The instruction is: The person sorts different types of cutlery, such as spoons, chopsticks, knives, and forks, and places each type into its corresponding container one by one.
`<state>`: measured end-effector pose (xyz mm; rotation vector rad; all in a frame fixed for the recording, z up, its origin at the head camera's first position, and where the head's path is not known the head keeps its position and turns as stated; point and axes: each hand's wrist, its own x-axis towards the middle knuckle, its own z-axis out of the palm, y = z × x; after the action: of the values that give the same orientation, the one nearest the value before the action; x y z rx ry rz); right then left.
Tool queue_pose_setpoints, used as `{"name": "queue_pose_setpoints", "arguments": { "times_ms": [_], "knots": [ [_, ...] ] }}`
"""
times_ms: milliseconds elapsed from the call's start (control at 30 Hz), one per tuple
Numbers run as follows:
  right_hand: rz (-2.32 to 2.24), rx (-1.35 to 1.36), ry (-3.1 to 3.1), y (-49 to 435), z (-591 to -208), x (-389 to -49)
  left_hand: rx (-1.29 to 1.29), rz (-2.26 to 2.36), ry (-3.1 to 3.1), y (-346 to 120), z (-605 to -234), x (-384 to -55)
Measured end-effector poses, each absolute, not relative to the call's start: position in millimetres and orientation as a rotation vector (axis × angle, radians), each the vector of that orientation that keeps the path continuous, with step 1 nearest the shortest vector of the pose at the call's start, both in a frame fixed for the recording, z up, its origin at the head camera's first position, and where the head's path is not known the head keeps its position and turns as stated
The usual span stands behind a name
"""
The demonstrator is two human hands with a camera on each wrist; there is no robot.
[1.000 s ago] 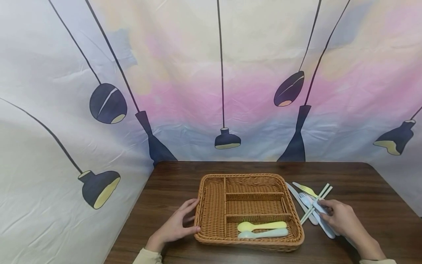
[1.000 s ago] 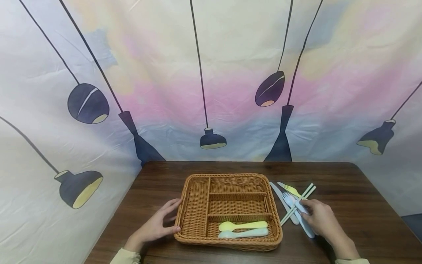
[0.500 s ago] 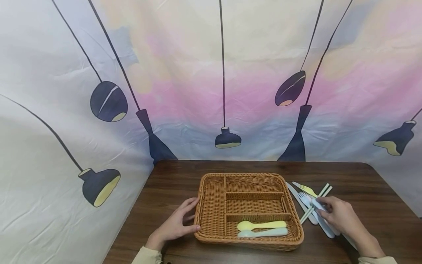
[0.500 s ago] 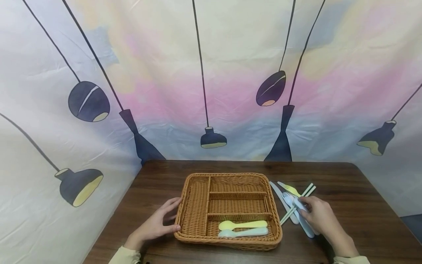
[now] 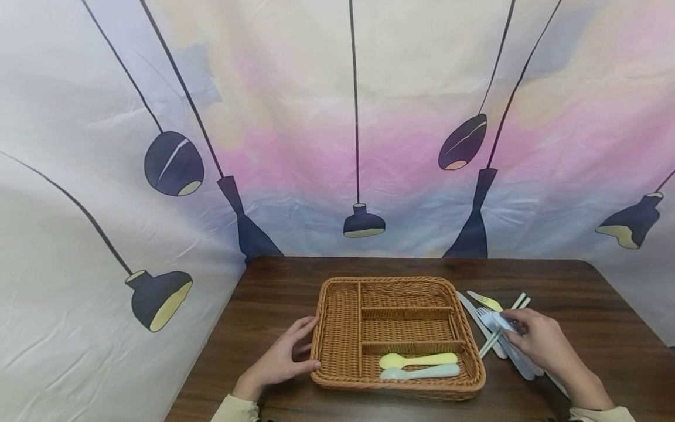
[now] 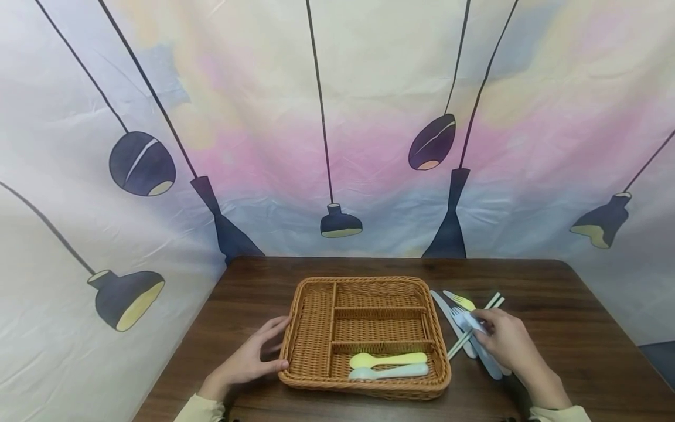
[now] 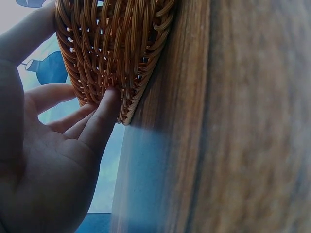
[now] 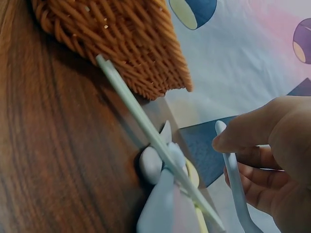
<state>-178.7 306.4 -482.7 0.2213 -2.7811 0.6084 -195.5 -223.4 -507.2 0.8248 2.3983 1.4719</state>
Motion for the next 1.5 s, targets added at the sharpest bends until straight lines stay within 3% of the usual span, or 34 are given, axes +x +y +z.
{"name": "queue_pose_setpoints", "arguments": {
  "times_ms": [1500],
  "knots": [
    [0.657, 0.475, -2.619, 249.6, -455.6, -195.1, 0.825, 1.477, 2.395, -223.1, -506.3, -195.1]
  ]
}}
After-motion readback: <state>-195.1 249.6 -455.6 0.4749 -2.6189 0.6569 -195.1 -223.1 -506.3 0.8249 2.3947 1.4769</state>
